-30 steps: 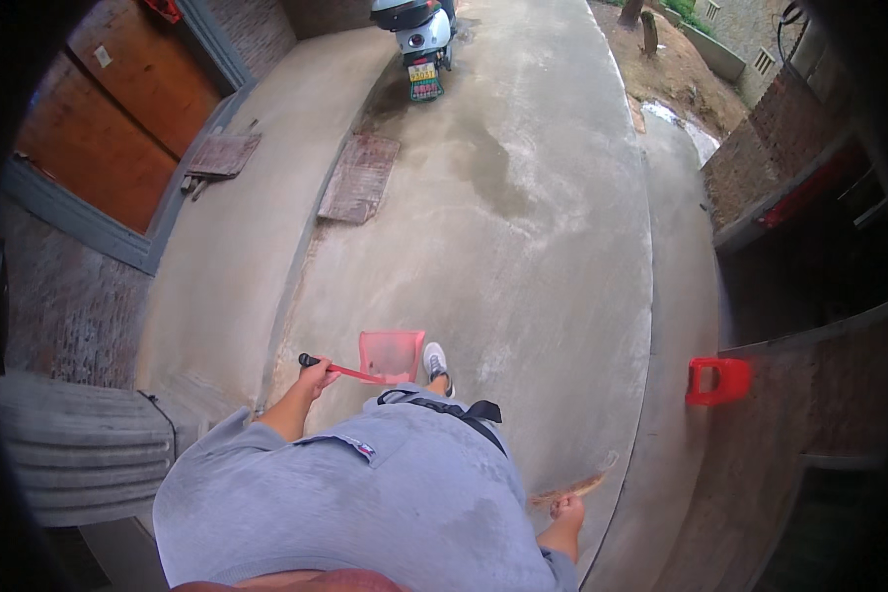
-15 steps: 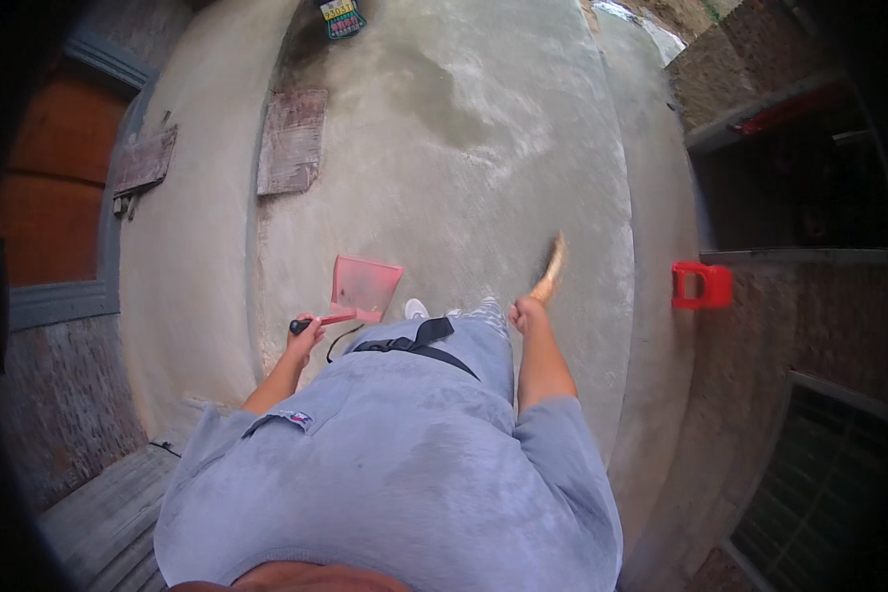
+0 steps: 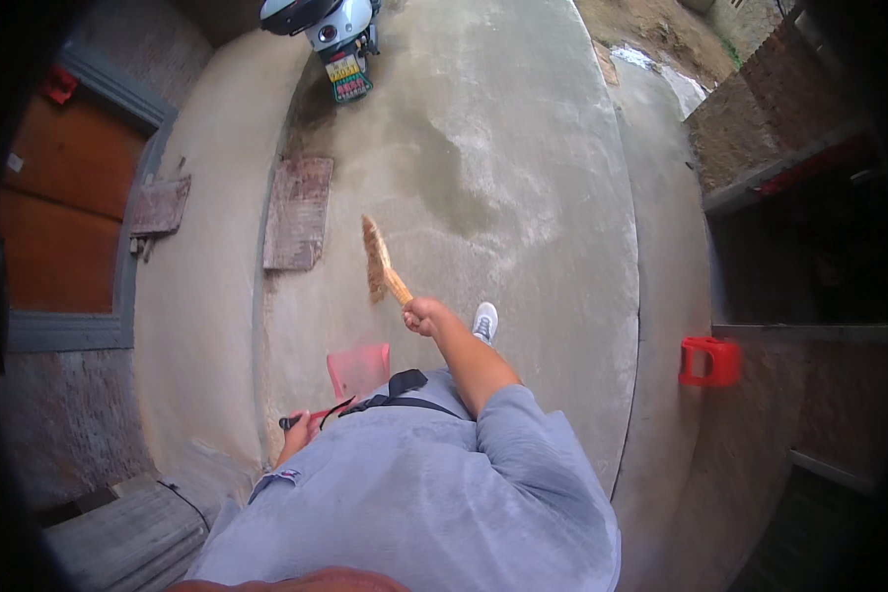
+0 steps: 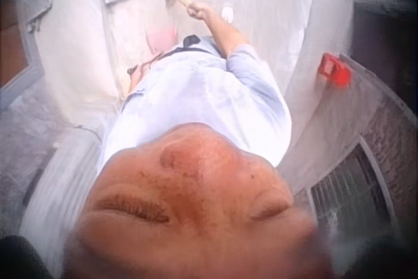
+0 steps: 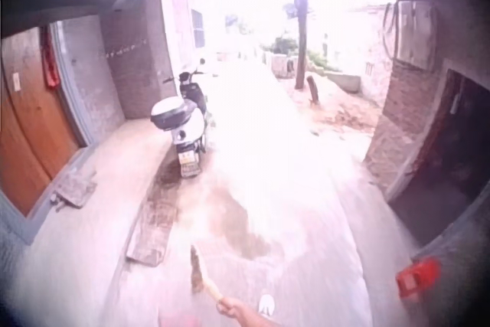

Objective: The person sweeps a concrete outdoor area using a traditional straw broom and a pink dustpan. They move around a parked scooter and along a brick wall, sweeping debris into a pile.

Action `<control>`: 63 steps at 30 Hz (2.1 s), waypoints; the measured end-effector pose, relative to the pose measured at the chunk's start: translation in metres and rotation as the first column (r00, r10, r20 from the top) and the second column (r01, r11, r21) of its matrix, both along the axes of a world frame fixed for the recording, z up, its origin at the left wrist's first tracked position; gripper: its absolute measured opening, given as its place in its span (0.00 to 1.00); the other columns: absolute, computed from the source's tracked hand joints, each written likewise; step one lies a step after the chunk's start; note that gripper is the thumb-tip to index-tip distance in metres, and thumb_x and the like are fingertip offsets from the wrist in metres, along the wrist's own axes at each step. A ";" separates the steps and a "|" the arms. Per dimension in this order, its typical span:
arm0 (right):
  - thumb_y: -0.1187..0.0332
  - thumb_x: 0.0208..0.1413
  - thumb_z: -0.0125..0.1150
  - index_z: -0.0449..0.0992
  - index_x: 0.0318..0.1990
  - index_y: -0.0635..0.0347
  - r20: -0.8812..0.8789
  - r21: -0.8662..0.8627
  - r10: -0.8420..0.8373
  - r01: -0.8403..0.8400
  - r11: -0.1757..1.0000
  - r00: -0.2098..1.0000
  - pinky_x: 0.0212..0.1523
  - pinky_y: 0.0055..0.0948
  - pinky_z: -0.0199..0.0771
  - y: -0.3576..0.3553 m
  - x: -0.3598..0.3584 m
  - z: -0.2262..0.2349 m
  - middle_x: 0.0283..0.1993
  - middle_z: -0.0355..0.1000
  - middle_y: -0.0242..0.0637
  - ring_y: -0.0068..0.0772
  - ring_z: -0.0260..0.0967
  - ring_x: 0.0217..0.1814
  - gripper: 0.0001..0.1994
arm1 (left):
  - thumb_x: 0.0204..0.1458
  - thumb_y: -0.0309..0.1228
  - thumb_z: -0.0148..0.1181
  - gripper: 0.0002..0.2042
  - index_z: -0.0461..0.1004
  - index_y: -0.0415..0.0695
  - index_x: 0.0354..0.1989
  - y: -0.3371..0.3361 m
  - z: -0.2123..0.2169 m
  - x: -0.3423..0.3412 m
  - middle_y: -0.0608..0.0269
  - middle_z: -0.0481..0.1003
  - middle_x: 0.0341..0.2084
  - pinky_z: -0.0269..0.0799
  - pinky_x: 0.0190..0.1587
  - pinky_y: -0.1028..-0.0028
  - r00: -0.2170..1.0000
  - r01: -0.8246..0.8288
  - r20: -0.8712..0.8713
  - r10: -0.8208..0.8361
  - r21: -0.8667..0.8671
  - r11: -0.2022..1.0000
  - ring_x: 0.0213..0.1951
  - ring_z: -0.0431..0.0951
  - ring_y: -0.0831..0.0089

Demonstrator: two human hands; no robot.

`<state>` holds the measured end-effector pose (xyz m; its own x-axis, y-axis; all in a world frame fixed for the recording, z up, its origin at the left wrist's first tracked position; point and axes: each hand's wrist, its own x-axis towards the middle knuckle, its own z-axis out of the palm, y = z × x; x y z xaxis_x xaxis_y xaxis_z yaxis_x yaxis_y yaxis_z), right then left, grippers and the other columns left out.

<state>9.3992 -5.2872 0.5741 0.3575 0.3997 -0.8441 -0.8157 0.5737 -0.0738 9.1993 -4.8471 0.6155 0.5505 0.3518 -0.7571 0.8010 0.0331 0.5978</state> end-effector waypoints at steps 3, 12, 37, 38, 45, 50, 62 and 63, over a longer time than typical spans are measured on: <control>0.76 0.52 0.46 0.61 0.33 0.63 0.006 -0.032 0.106 -0.105 0.994 0.994 0.12 0.17 0.63 -0.035 0.037 -0.006 0.16 0.60 0.29 0.19 0.56 0.11 0.03 | 0.51 0.32 0.56 0.08 0.67 0.53 0.38 -0.045 0.026 0.026 0.65 0.72 0.27 0.71 0.26 0.75 0.986 -0.153 -0.057 0.156 0.048 0.987 0.26 0.76 0.71; 0.78 0.51 0.44 0.59 0.34 0.63 -0.085 -0.193 -0.147 0.129 0.973 0.985 0.07 0.17 0.58 -0.256 0.029 -0.082 0.14 0.58 0.29 0.19 0.55 0.10 0.04 | 0.50 0.31 0.56 0.06 0.68 0.48 0.36 -0.137 0.041 0.124 0.61 0.72 0.26 0.70 0.18 0.79 0.923 -0.383 0.094 0.373 0.116 0.917 0.22 0.75 0.72; 0.74 0.52 0.44 0.60 0.30 0.51 -0.226 -0.730 -0.694 0.353 0.585 0.683 0.07 0.17 0.61 -0.470 0.124 -0.017 0.16 0.58 0.28 0.20 0.55 0.09 0.04 | 0.50 0.34 0.58 0.06 0.68 0.54 0.34 -0.286 0.025 0.570 0.69 0.72 0.29 0.71 0.30 0.74 0.996 0.090 -0.007 -0.091 -0.063 0.994 0.29 0.74 0.75; 0.74 0.52 0.45 0.60 0.29 0.52 -0.197 -0.705 -0.666 0.368 0.606 0.720 0.07 0.18 0.60 -0.465 0.148 -0.016 0.16 0.58 0.28 0.20 0.55 0.09 0.04 | 0.50 0.34 0.58 0.06 0.68 0.54 0.34 -0.291 0.030 0.584 0.69 0.72 0.29 0.71 0.31 0.74 0.994 0.106 -0.005 -0.106 -0.061 0.993 0.29 0.74 0.75; 0.77 0.49 0.47 0.59 0.28 0.56 -0.029 -0.527 -0.314 0.253 0.812 0.949 0.07 0.23 0.56 -0.382 0.379 -0.014 0.14 0.57 0.30 0.24 0.54 0.08 0.05 | 0.51 0.35 0.58 0.05 0.68 0.54 0.33 -0.287 0.041 0.660 0.70 0.71 0.28 0.71 0.32 0.75 0.980 0.196 0.006 -0.196 -0.073 0.978 0.31 0.74 0.75; 0.81 0.47 0.45 0.59 0.30 0.62 0.040 -0.482 -0.008 0.026 0.876 0.999 0.07 0.25 0.56 -0.312 0.515 0.009 0.13 0.56 0.32 0.24 0.53 0.08 0.05 | 0.51 0.34 0.58 0.06 0.67 0.54 0.34 -0.290 0.037 0.680 0.69 0.71 0.28 0.70 0.31 0.75 0.988 0.153 0.004 -0.153 -0.042 0.987 0.31 0.74 0.74; 0.78 0.53 0.49 0.64 0.35 0.62 0.035 -0.153 0.220 -0.212 0.965 0.975 0.14 0.21 0.63 -0.386 0.707 0.012 0.17 0.61 0.32 0.22 0.59 0.14 0.04 | 0.52 0.32 0.56 0.07 0.66 0.53 0.38 -0.361 0.039 0.694 0.64 0.72 0.28 0.73 0.27 0.74 0.994 0.008 0.102 -0.040 0.297 0.955 0.28 0.75 0.71; 0.77 0.53 0.50 0.64 0.33 0.63 0.003 -0.134 0.213 -0.211 0.968 0.977 0.16 0.21 0.64 -0.400 0.716 0.013 0.18 0.61 0.32 0.22 0.59 0.15 0.02 | 0.51 0.32 0.56 0.07 0.66 0.53 0.38 -0.369 0.043 0.695 0.64 0.72 0.28 0.73 0.27 0.74 0.997 -0.051 0.069 0.033 0.280 0.959 0.29 0.76 0.71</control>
<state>10.1156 -5.6874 0.5871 0.2914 0.3535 -0.8889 -0.9157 0.3717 -0.1524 9.8948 -5.2162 0.6588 0.5739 0.5694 -0.5886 0.7630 -0.1107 0.6368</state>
